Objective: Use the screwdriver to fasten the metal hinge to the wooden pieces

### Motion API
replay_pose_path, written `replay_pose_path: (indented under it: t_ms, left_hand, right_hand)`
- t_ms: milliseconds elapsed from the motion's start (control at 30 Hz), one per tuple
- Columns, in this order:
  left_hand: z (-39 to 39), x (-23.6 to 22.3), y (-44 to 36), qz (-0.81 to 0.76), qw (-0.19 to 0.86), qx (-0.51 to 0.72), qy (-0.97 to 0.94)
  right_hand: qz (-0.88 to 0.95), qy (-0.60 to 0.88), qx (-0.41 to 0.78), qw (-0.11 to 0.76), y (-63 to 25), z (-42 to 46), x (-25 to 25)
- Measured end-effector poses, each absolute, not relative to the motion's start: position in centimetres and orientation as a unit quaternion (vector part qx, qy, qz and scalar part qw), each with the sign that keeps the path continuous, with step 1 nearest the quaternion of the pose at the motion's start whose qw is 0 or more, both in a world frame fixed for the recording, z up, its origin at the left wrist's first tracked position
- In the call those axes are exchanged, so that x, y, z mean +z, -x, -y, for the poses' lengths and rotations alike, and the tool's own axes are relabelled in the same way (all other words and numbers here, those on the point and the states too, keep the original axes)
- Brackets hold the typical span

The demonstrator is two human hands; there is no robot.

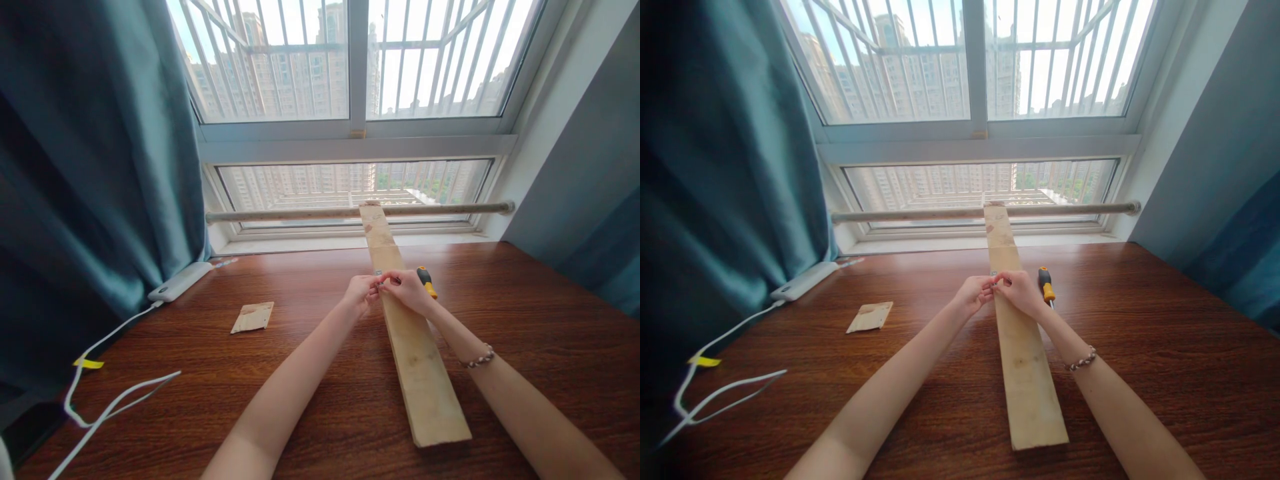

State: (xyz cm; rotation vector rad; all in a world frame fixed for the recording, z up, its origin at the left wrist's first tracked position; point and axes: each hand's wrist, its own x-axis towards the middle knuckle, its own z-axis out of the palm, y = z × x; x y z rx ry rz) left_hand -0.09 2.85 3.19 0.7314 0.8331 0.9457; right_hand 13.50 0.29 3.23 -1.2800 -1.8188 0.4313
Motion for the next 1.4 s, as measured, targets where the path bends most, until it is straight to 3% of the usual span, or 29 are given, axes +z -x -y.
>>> replay_pose_path:
  t_ms: [300,467,633,767,1100,1400]
  left_hand:
    - [-3.0,2.9,0.2,-0.369,0.741,0.433,-0.358]
    - [-3.0,2.9,0.1,-0.376,0.730,0.436,-0.369]
    - [-2.7,3.6,0.6,-0.408,0.705,0.417,-0.404]
    - [-3.2,4.6,1.7,-0.453,0.643,0.343,-0.514]
    - [-3.4,8.0,11.8,-0.491,0.362,0.383,-0.694]
    - [-1.6,1.7,28.6,-0.719,0.162,0.305,-0.603]
  right_hand:
    - [0.724,0.493,0.165,0.453,-13.3,0.0,3.3]
    - [0.643,0.518,0.195,0.530,-13.0,0.0,3.8]
    - [0.488,0.447,0.396,0.636,-13.0,-0.1,4.5]
    - [0.383,0.351,0.544,0.659,-13.7,0.1,5.7]
    - [0.389,0.397,0.587,0.589,-11.0,3.2,8.4]
    - [0.464,0.445,0.658,0.391,-2.8,4.6,7.1]
